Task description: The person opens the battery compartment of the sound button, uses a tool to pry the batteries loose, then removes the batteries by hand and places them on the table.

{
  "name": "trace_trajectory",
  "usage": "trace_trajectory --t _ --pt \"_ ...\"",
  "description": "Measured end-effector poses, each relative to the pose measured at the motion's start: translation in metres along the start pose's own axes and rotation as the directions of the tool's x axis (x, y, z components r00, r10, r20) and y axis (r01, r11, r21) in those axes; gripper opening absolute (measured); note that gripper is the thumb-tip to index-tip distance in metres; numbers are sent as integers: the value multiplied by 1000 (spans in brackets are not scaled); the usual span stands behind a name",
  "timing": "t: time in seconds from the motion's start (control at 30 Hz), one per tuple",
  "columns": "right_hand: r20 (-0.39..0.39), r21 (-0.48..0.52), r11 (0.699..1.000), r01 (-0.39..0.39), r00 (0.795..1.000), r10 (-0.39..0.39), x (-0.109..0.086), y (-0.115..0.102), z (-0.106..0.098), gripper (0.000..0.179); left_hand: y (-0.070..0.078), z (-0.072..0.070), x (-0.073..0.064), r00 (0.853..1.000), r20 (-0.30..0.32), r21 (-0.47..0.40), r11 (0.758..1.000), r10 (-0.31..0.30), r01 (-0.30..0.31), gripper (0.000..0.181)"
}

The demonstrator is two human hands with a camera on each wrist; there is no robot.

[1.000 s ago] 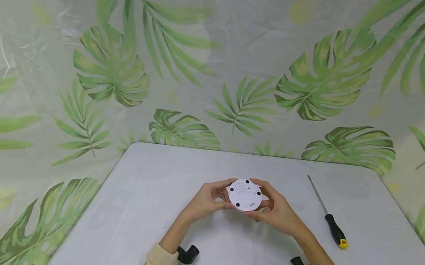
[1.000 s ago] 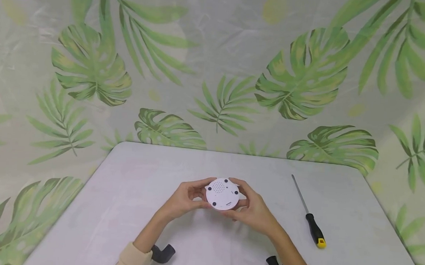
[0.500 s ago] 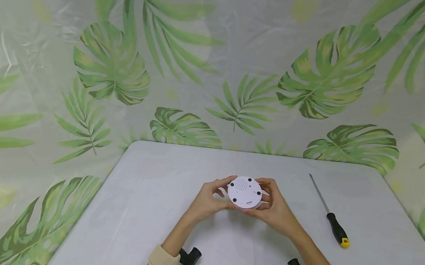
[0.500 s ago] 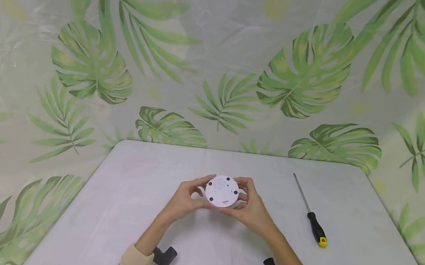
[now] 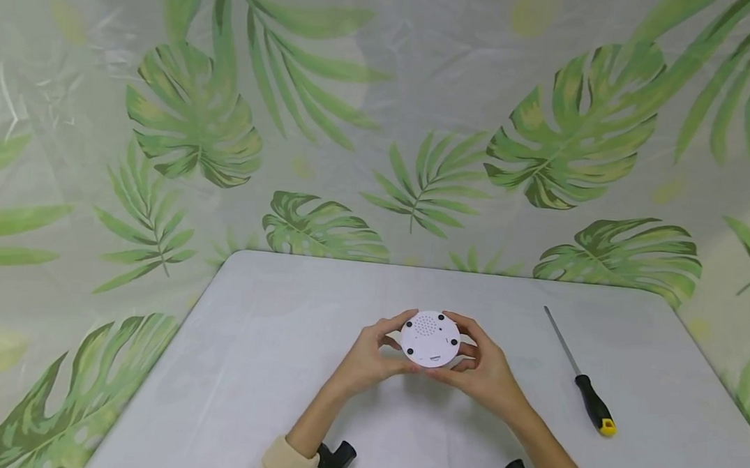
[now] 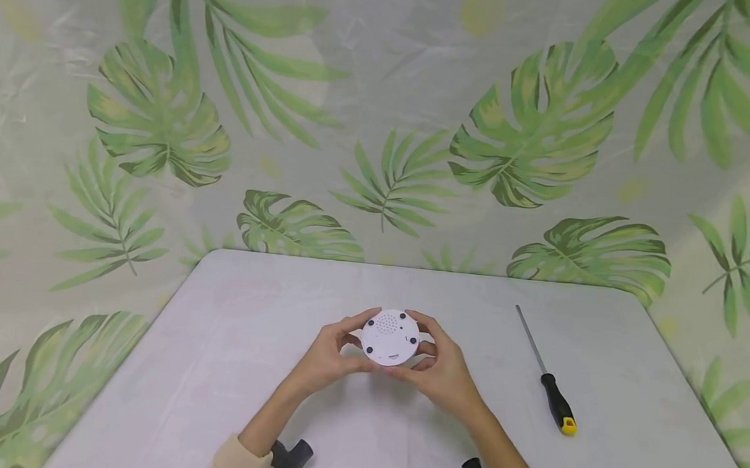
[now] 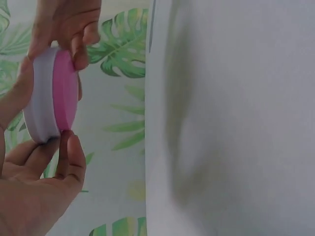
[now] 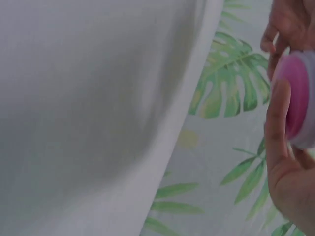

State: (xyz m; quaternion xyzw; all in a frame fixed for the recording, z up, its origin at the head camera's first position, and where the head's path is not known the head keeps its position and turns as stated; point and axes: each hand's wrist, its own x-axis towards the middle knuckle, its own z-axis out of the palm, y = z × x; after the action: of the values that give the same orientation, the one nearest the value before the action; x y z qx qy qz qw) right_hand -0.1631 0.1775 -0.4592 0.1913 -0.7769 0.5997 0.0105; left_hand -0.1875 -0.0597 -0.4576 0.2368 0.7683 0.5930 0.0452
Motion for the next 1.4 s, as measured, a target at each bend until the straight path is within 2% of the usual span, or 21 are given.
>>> trace_trajectory --t 0.13,0.4,0.53,0.63,0.83,1.03,1.13,1.27,1.4 --pt "-13 -19 1000 -15 1000 15 -1 1 4 90 -1 0 -1 1000 2 -5 1000 8 -8 82" --pt "131 90 995 -41 991 29 -3 -2 -8 85 -3 -7 0 997 75 -22 1000 -8 10 80" --pt "167 114 991 -65 985 46 -4 -1 -4 87 -4 -2 -1 998 52 8 1000 -22 22 87" --pt "165 100 992 -72 985 55 -5 0 -1 85 -5 3 -2 999 20 18 999 -41 41 88" --pt "146 32 998 -61 988 56 -6 0 0 84 -5 6 -3 999 -4 20 998 -52 52 88" --pt "51 -168 985 -29 998 39 -4 -2 0 75 -6 5 -2 999 -24 86 995 -45 47 85" --pt "19 -228 974 -10 1000 15 -2 -3 0 74 -6 4 -2 999 -19 79 996 -49 51 86" --pt "30 -286 958 1 1000 8 1 -5 -2 76 -8 3 -3 999 9 57 997 -43 42 86" --pt "64 -332 943 13 998 9 2 -4 -3 75 -11 4 -5 999 28 87 996 -23 20 86"
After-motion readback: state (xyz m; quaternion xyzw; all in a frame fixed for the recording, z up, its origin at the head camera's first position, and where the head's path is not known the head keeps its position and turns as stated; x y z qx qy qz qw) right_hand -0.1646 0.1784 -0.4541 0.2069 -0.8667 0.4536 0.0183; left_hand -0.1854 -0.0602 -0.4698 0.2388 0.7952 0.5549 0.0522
